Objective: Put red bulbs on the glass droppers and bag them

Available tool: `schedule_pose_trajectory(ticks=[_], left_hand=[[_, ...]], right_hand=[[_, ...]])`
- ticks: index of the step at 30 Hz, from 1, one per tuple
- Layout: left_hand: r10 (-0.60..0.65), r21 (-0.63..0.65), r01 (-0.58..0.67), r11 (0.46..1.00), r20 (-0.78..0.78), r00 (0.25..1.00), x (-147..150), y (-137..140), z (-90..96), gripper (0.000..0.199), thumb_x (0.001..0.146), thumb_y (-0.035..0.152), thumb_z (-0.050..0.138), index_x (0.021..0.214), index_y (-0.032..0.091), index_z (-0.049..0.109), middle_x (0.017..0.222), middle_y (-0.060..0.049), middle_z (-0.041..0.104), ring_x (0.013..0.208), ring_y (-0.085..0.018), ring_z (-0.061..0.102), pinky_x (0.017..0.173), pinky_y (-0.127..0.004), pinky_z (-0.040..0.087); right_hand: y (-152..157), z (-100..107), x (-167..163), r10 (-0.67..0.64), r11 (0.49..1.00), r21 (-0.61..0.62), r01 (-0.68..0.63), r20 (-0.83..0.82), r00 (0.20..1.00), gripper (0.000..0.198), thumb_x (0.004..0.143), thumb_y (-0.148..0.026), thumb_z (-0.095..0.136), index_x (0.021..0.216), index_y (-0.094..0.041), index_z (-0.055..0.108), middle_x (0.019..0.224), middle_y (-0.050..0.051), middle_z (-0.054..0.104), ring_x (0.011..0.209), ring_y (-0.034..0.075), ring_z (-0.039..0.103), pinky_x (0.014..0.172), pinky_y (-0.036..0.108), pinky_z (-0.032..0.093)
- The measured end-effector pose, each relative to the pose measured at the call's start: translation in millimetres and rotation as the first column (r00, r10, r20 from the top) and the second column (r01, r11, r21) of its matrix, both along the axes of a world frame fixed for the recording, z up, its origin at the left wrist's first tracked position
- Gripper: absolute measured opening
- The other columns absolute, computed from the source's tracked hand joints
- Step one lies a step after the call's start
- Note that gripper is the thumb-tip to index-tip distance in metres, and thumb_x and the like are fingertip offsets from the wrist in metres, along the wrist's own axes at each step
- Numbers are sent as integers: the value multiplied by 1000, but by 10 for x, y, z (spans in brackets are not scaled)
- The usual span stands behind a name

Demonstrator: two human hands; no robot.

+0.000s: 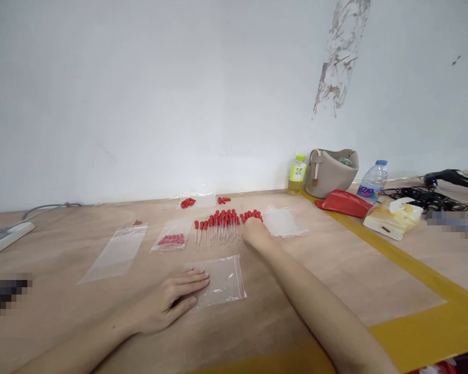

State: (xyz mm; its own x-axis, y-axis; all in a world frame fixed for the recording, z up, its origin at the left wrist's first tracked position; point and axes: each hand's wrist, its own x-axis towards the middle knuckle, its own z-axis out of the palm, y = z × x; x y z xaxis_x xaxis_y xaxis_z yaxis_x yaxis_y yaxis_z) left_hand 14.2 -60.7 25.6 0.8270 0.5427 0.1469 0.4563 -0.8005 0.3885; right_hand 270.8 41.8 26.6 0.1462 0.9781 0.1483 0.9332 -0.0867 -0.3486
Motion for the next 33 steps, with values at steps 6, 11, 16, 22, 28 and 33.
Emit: schedule_pose_trajectory(ticks=[6,11,16,22,28,33], left_hand=[[17,-3,-17,1000,-51,999,41,5,25,43,88,24,34,131,31,28,133,3,37,123,-17,32,104,-42,21],[3,23,-2,1000,-58,998,83,29,-33,41,90,27,32,131,29,30,135,0,34,124,-19,29,104,-44,21],[74,79,-69,994,-57,996,53,38,-88,39,89,32,35,127,30,36,139,-2,25,126,-23,24,101,-44,26],[84,66,-79,995,-72,994,36,38,-57,38,89,34,35,127,32,36,138,0,29,125,-22,28,102,-44,24],[85,67,-81,995,-70,994,44,37,-54,46,89,35,33,133,29,23,138,-2,28,125,-22,26,102,-43,24],[107,54,-103,993,-81,991,51,39,-55,51,88,38,35,135,26,19,138,-3,28,126,-21,26,102,-41,25]], right_hand=[[-433,44,348,242,970,95,-222,-396,886,28,77,-29,46,100,-13,51,60,0,53,56,11,50,52,21,38],[-672,-130,359,268,958,183,-222,-845,462,74,67,-32,56,125,-21,11,63,-9,44,41,6,45,40,19,38],[-683,-259,261,204,979,186,-82,-911,359,93,63,-27,60,127,-23,-6,66,-8,46,41,10,52,40,23,46],[-659,-317,234,158,987,161,-10,-949,272,67,71,-25,55,119,-25,9,61,-8,48,43,10,54,42,23,48],[-703,-329,219,27,988,7,-157,-992,125,11,84,-29,38,89,-21,32,62,1,58,53,13,61,54,28,51],[-717,-282,293,-18,973,-33,-230,-998,64,11,76,-19,51,79,-18,41,68,2,59,62,13,62,61,26,51]])
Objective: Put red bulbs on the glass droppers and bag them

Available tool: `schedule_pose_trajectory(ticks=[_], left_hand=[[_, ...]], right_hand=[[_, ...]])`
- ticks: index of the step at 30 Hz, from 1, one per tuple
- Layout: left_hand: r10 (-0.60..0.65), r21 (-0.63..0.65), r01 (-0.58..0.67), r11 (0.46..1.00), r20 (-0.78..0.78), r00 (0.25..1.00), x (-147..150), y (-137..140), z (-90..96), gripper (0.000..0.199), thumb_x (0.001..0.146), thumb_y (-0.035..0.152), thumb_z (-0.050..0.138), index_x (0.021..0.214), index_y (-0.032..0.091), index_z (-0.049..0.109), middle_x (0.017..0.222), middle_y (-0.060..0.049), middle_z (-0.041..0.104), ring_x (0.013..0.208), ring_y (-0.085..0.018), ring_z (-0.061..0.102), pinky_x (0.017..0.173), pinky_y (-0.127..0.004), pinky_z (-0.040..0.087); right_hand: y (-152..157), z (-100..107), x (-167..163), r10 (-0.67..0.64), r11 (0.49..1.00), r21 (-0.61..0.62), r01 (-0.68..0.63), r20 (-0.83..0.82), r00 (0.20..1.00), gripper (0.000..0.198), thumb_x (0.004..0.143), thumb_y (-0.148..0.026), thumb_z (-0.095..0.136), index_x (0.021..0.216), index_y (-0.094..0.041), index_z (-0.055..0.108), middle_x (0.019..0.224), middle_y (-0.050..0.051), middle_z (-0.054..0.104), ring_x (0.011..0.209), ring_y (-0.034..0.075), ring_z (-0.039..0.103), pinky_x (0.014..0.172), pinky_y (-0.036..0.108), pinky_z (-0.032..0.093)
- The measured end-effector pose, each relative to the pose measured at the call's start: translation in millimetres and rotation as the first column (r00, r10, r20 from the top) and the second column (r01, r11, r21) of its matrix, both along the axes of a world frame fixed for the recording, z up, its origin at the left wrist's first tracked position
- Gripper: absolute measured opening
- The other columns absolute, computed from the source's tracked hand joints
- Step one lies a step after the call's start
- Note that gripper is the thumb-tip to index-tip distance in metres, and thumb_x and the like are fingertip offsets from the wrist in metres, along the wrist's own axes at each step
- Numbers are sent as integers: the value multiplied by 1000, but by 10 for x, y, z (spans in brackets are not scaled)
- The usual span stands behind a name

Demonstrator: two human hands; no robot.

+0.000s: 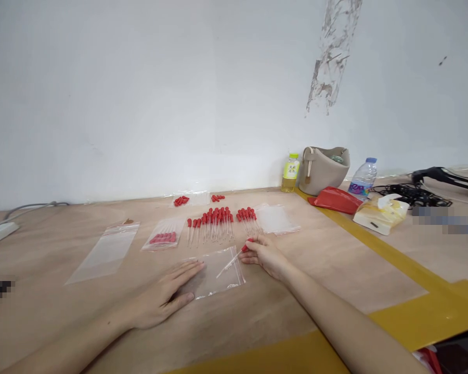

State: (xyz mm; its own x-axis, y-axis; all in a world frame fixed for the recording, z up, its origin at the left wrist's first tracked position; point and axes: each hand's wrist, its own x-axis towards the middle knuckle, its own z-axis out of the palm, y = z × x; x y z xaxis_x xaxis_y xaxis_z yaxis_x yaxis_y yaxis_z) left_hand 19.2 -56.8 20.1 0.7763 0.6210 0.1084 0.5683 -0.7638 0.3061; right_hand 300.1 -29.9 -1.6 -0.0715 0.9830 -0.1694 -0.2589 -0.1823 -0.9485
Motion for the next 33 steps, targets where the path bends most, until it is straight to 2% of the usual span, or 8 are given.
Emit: schedule_pose_trajectory(ticks=[3,7,16,20,24,27,30,33], left_hand=[[-7,2,7,1000,-2,1000,-2,0,9,50,88,38,35,134,26,20,138,-3,28,125,-21,26,102,-42,26],[-15,7,16,1000,-7,1000,-4,0,18,50,88,37,35,134,26,21,138,-3,28,125,-22,26,102,-42,26],[-11,15,11,1000,13,1000,-7,5,-22,50,88,36,35,134,26,20,138,-3,28,126,-22,25,102,-43,25],[-4,14,4,1000,9,1000,-13,2,-24,51,88,38,35,135,26,19,138,-3,28,125,-22,26,102,-43,26],[0,9,0,1000,31,1000,-16,12,-34,54,88,37,37,135,26,15,138,-4,29,124,-22,28,101,-42,27],[7,-6,-7,1000,46,999,-19,22,-51,55,87,38,37,136,24,14,138,-6,27,125,-23,27,101,-43,27],[12,-21,-11,1000,43,999,-23,27,-60,56,87,38,38,136,23,15,139,-7,26,126,-23,25,102,-43,25],[11,-23,-10,1000,36,999,-22,27,-59,56,87,38,37,136,22,14,139,-7,27,126,-22,25,102,-42,25]], right_hand=[[24,63,87,-173,983,58,174,-27,985,8,77,-18,49,80,-19,42,66,0,57,56,11,60,56,24,50],[81,125,219,-395,911,143,386,40,918,8,76,-16,47,81,-20,42,61,-2,53,48,8,55,50,23,49],[122,26,186,-422,898,154,412,39,906,10,75,-16,49,80,-20,41,58,-4,53,46,9,55,49,22,49],[44,28,57,-323,945,41,324,-35,946,12,75,-13,49,78,-19,41,59,-2,56,51,10,58,56,26,51],[-38,23,-4,-85,996,0,85,-15,996,16,70,-15,57,75,-18,43,68,2,61,63,11,61,63,25,49],[-61,26,19,60,992,96,-79,185,981,22,64,-22,66,74,-17,47,64,-1,58,57,8,55,53,19,44],[-58,34,43,89,958,222,-184,382,920,28,59,-28,70,73,-15,50,58,-5,52,51,5,46,47,17,36],[-48,21,17,119,918,289,-270,449,886,29,58,-31,70,73,-15,52,57,-6,50,52,6,44,50,18,35]])
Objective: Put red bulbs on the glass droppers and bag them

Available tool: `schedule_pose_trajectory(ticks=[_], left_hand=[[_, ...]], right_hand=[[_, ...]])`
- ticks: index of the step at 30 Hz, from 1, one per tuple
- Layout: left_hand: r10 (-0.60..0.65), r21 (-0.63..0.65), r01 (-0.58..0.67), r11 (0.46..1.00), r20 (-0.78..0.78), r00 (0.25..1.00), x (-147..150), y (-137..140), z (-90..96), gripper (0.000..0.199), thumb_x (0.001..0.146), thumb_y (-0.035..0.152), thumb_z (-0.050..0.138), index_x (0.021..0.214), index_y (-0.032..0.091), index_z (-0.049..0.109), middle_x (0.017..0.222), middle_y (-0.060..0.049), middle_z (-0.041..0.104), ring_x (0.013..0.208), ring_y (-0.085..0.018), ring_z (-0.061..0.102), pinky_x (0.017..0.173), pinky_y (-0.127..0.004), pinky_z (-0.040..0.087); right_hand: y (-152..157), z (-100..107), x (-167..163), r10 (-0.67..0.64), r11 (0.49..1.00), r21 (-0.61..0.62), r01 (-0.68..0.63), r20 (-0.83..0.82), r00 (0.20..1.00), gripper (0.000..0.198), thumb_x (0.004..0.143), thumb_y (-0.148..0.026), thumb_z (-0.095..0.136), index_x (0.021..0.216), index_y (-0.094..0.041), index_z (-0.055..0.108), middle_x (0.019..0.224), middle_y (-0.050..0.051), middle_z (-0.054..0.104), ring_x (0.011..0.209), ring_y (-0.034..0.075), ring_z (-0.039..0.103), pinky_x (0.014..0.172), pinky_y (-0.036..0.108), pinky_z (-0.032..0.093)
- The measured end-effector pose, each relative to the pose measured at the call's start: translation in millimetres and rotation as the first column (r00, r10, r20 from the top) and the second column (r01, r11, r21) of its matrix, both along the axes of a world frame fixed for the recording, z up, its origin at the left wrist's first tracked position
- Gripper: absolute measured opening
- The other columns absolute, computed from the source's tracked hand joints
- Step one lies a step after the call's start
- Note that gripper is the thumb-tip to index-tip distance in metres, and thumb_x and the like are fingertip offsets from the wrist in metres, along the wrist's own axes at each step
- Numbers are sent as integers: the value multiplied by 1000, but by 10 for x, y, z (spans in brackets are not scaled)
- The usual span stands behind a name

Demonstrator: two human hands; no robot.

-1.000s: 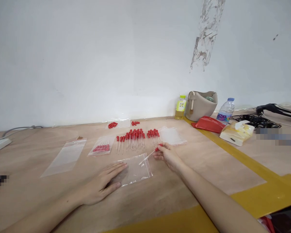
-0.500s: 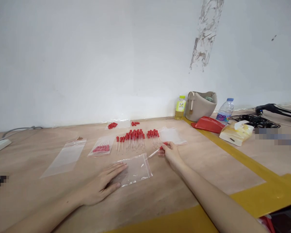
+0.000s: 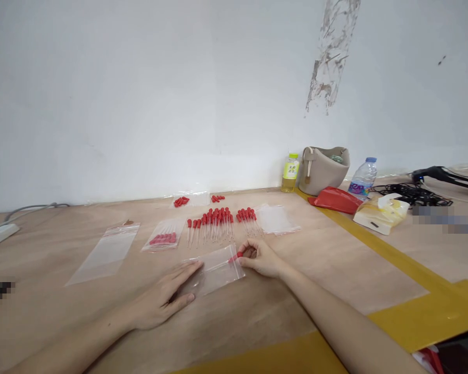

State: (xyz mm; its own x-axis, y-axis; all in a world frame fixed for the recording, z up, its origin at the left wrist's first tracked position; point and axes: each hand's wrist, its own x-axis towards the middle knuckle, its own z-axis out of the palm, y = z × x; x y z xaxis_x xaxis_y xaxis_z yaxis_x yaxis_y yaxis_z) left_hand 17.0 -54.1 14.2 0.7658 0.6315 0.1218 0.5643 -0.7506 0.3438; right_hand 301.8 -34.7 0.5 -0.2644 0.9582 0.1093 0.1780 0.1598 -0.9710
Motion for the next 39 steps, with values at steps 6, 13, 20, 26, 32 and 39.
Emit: schedule_pose_trajectory(ticks=[6,13,20,26,32,39], left_hand=[[-22,10,22,1000,22,1000,15,-2,2,54,87,36,38,135,24,16,138,-6,28,125,-23,26,102,-43,26],[-22,3,22,1000,32,999,20,-5,7,48,87,36,38,132,25,26,136,-4,31,124,-21,28,102,-42,26],[32,37,-36,999,115,993,20,12,8,35,89,31,35,122,26,44,133,-2,38,123,-20,31,101,-41,28],[42,25,-47,999,167,985,28,27,-28,32,88,24,36,117,26,50,121,-3,51,112,-18,45,96,-36,36],[53,37,-62,997,199,979,42,24,-23,32,87,21,36,114,25,53,117,-2,54,109,-17,47,95,-36,38],[54,27,-60,998,203,978,35,37,-42,32,87,23,39,115,25,52,117,-3,54,110,-18,47,95,-36,37]], right_hand=[[23,-60,-125,77,981,168,-100,137,988,23,62,-34,67,72,-15,62,74,2,61,69,12,55,64,24,42],[40,-12,-85,64,963,232,-141,310,948,21,70,-35,57,72,-18,68,83,4,63,77,14,56,69,24,42],[384,67,166,-417,905,301,301,477,774,12,65,-21,54,70,-14,62,64,2,62,59,11,54,55,20,39],[876,145,74,-601,799,435,415,575,556,17,65,-14,50,80,-15,59,73,4,62,70,14,56,61,21,37],[1027,123,-152,-632,764,395,511,619,466,23,72,-28,50,88,-11,57,84,14,61,79,21,58,62,25,39],[1086,163,-200,-603,767,310,562,647,467,26,70,-27,55,90,-10,57,86,17,62,80,24,59,61,26,40]])
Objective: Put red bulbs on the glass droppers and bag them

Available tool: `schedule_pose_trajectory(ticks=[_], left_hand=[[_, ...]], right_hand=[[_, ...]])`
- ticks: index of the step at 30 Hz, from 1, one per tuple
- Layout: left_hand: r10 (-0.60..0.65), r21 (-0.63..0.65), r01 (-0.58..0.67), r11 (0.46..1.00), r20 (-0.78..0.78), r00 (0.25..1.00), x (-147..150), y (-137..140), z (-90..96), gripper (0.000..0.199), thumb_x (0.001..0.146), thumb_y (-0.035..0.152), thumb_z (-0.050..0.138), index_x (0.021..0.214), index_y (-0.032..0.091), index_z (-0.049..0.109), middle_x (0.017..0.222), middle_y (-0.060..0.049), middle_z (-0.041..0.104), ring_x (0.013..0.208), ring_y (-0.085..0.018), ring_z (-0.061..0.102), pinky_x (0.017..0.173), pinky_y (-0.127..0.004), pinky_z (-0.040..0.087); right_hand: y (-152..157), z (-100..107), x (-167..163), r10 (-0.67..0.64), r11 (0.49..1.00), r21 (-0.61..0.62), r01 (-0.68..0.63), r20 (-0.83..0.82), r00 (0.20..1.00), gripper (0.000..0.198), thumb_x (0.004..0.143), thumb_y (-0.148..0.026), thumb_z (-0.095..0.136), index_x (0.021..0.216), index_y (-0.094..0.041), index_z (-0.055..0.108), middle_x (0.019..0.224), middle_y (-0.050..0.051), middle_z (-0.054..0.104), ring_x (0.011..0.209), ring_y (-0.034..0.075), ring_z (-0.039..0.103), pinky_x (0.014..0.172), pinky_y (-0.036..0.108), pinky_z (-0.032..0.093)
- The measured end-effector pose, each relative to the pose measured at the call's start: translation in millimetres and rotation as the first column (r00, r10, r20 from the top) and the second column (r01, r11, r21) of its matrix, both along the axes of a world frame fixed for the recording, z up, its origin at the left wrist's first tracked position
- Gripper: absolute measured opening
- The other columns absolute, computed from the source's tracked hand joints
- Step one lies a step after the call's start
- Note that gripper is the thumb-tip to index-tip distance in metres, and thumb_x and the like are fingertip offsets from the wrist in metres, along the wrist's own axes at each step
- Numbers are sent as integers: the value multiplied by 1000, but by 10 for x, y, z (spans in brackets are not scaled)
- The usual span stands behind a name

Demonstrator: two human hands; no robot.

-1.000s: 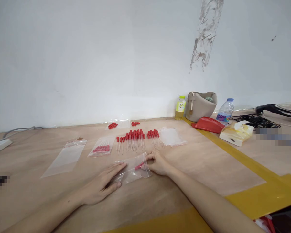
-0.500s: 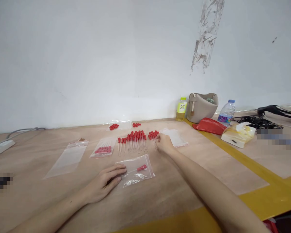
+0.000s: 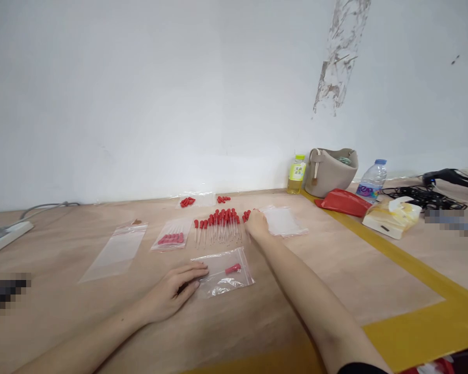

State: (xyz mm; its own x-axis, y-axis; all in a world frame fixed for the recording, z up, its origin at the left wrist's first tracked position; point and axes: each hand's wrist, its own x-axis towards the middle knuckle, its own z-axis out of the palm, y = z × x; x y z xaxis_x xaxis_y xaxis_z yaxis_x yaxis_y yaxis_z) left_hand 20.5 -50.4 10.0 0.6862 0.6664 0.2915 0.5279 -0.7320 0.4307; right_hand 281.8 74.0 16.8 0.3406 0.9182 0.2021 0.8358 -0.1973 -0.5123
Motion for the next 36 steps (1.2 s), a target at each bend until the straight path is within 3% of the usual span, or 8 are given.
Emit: schedule_pose_trajectory(ticks=[5,8,12,16,20,27,31,36], left_hand=[[-18,-38,17,999,-12,1000,-3,-7,23,32,89,26,36,117,25,50,120,-2,53,113,-18,45,96,-36,36],[-24,-45,23,999,-27,999,0,-7,36,32,89,28,36,118,25,50,120,-3,52,114,-18,43,96,-37,36],[-29,-44,27,999,-44,999,5,-2,45,32,88,27,37,117,27,50,124,-2,49,115,-18,42,96,-37,36],[-26,-50,24,998,-54,998,7,-1,51,32,88,26,37,117,29,50,124,-2,47,115,-18,42,96,-36,35],[-16,-39,14,999,-59,998,1,-2,48,32,88,27,37,117,30,50,124,-1,47,114,-18,42,96,-37,36],[-11,-48,7,999,-69,998,0,-6,37,32,88,27,37,118,29,49,125,-1,47,115,-19,41,97,-37,34],[10,-68,-12,998,-34,999,11,-16,59,32,87,29,39,118,26,45,120,-3,51,109,-19,46,93,-38,37],[7,-131,-2,991,38,999,33,-53,117,15,86,29,40,94,22,49,111,-5,55,103,-21,49,85,-36,41]], right_hand=[[-123,119,129,49,999,19,-49,-48,998,36,67,-15,54,102,-6,51,86,19,61,80,23,59,61,25,41],[-369,116,232,161,986,62,-152,-185,969,64,68,-14,50,126,-5,26,67,7,62,64,17,59,55,24,43],[-754,-28,266,318,947,182,-264,-633,706,90,64,-12,51,131,-14,-8,48,-10,47,41,13,53,42,22,43],[-933,-192,194,296,955,257,-147,-823,484,78,62,-16,56,123,-22,7,53,-11,48,43,12,55,44,24,48],[-952,-259,108,279,960,269,-77,-892,355,53,67,-22,56,106,-24,20,60,-7,52,48,11,58,50,26,51],[-1084,-222,68,291,950,229,-214,-898,329,41,70,-24,56,98,-24,26,61,-5,56,48,12,58,50,27,50],[-1084,-220,111,266,959,220,-179,-918,293,36,72,-21,55,95,-25,28,63,-4,56,52,12,60,54,27,51],[-1046,-228,166,221,965,172,-196,-941,258,20,73,-25,55,85,-22,39,64,-1,57,57,12,60,59,28,52]])
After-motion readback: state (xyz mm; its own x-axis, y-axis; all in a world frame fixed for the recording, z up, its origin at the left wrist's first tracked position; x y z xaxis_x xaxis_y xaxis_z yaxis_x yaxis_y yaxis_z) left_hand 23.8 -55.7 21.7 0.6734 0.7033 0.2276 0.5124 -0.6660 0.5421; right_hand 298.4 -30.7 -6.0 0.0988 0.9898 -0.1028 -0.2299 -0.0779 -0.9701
